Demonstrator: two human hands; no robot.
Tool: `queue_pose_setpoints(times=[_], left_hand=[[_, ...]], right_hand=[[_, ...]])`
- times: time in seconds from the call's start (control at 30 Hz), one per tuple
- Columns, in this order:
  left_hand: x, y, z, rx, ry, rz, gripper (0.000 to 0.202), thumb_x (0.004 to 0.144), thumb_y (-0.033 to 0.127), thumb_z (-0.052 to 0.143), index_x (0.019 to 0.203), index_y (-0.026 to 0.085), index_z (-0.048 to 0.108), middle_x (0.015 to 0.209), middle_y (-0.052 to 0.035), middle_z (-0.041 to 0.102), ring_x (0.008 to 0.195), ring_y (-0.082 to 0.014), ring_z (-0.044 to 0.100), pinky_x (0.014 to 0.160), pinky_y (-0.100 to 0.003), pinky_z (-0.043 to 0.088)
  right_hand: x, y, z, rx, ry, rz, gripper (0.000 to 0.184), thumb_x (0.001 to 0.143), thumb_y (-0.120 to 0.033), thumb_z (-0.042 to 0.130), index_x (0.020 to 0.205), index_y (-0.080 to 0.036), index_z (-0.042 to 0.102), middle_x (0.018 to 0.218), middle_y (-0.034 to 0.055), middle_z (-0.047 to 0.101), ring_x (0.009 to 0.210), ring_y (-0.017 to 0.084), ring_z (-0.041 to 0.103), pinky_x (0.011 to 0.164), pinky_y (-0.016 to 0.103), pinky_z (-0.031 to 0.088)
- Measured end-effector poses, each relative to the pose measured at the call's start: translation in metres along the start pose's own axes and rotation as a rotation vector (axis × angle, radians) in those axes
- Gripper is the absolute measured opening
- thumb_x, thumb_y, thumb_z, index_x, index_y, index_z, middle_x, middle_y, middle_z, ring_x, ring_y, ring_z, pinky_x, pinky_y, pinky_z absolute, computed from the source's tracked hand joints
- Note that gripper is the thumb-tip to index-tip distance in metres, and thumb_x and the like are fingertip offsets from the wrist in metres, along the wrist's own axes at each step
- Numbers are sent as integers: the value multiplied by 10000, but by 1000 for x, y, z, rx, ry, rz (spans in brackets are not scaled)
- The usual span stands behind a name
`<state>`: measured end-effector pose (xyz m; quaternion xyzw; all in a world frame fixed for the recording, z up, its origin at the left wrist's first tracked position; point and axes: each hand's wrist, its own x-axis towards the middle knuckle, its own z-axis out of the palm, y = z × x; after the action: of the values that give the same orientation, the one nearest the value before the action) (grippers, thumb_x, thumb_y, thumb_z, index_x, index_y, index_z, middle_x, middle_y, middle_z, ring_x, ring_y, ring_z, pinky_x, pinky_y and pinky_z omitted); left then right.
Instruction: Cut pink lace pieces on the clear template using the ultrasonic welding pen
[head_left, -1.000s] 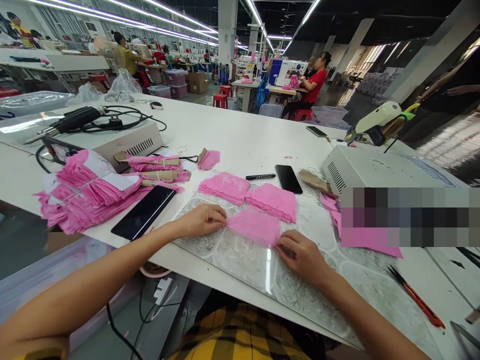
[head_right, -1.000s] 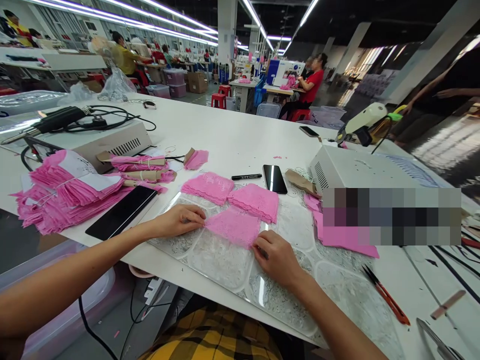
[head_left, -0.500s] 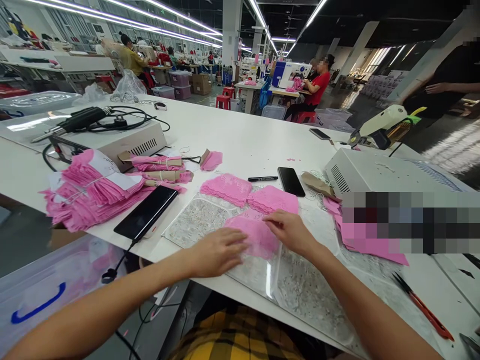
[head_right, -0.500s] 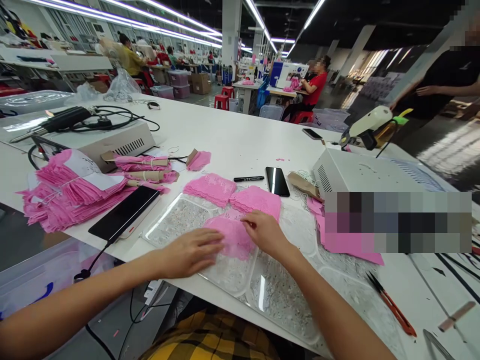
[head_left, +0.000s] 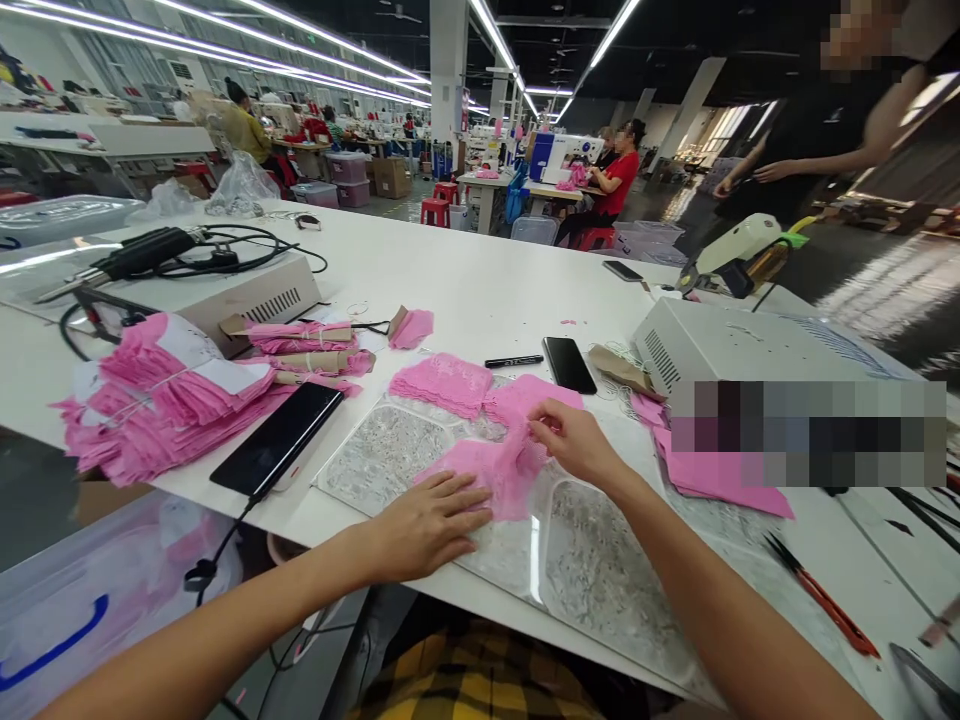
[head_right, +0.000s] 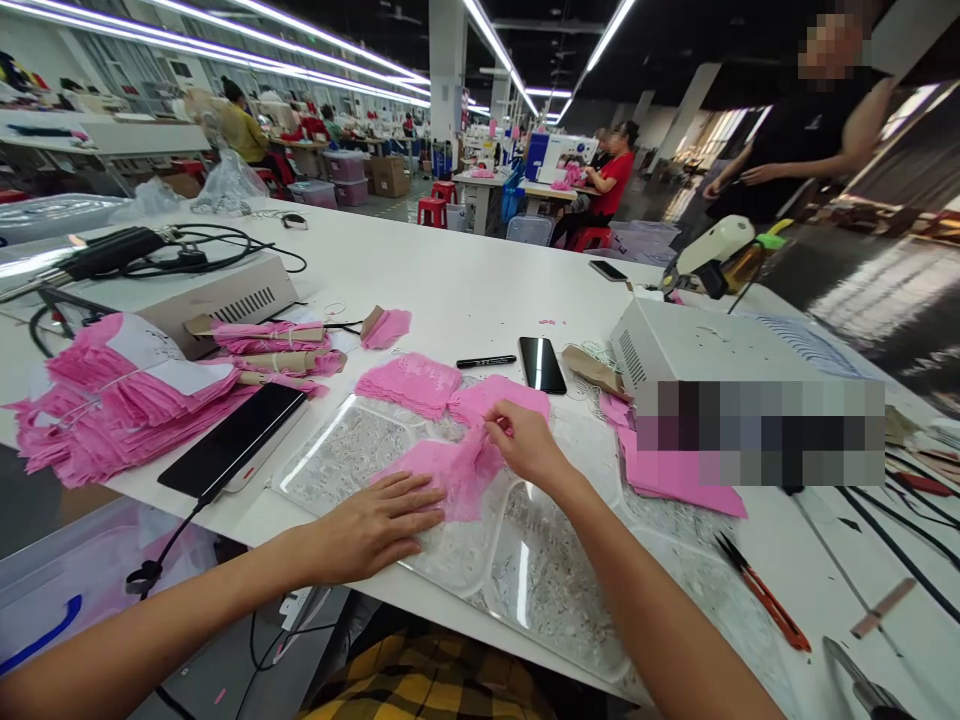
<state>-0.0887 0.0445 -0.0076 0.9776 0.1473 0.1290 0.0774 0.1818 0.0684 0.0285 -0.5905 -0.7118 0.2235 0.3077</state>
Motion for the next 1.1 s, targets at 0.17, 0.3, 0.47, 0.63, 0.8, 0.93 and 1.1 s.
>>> queue_pose_setpoints(times=[0.17,0.3,0.47,0.63,0.8,0.93,1.1], left_hand=[[-2,-8,-5,16,-9,46,383,992,303,502,1361,207,545,1431,-89,532,1355,-298,466,1115,-477,403],[1,-13,-12,9,1,75,379,996,320,488,1359,235,554,1422,-89,541,1346,-279,480,1106,-466,424],[33,5,-14,-15,35,113,296,1004,255,446,1220,228,648,1289,-92,644,1214,-239,593,1060,-440,477],[93,35,4,-29,-97,282,369,956,141,461,1305,175,577,1404,-111,556,1345,-260,478,1131,-438,386],[129,40,25,-5,-249,305,436,960,139,437,1381,224,511,1473,-66,487,1380,-266,432,1134,-426,352],[124,43,24,56,-230,289,399,960,168,456,1352,184,526,1441,-107,518,1314,-290,491,1059,-433,404],[115,55,16,98,-164,264,323,946,162,474,1249,136,584,1304,-164,602,1130,-296,598,904,-432,484]], right_hand=[[-96,22,-52,103,65,74,218,888,-389,497,766,-217,553,961,73,686,806,174,662,666,285,551],[-175,45,-71,123,92,191,242,868,-441,569,801,-230,667,1156,110,669,992,225,670,719,294,569],[-212,57,-67,34,271,278,252,862,-453,596,946,-236,692,971,88,690,774,176,652,626,272,552],[-193,50,-55,-149,156,169,328,884,-357,578,1197,-285,643,1129,71,655,823,165,650,710,296,564],[-182,52,-52,-212,116,40,188,925,-229,485,901,-237,671,961,62,659,842,164,642,753,300,546],[-206,58,-57,-228,206,-69,179,925,-201,479,891,-240,651,940,66,665,849,166,643,723,284,540],[-225,58,-62,-200,236,-53,192,925,-205,491,990,-263,663,970,62,677,896,171,654,755,285,556]])
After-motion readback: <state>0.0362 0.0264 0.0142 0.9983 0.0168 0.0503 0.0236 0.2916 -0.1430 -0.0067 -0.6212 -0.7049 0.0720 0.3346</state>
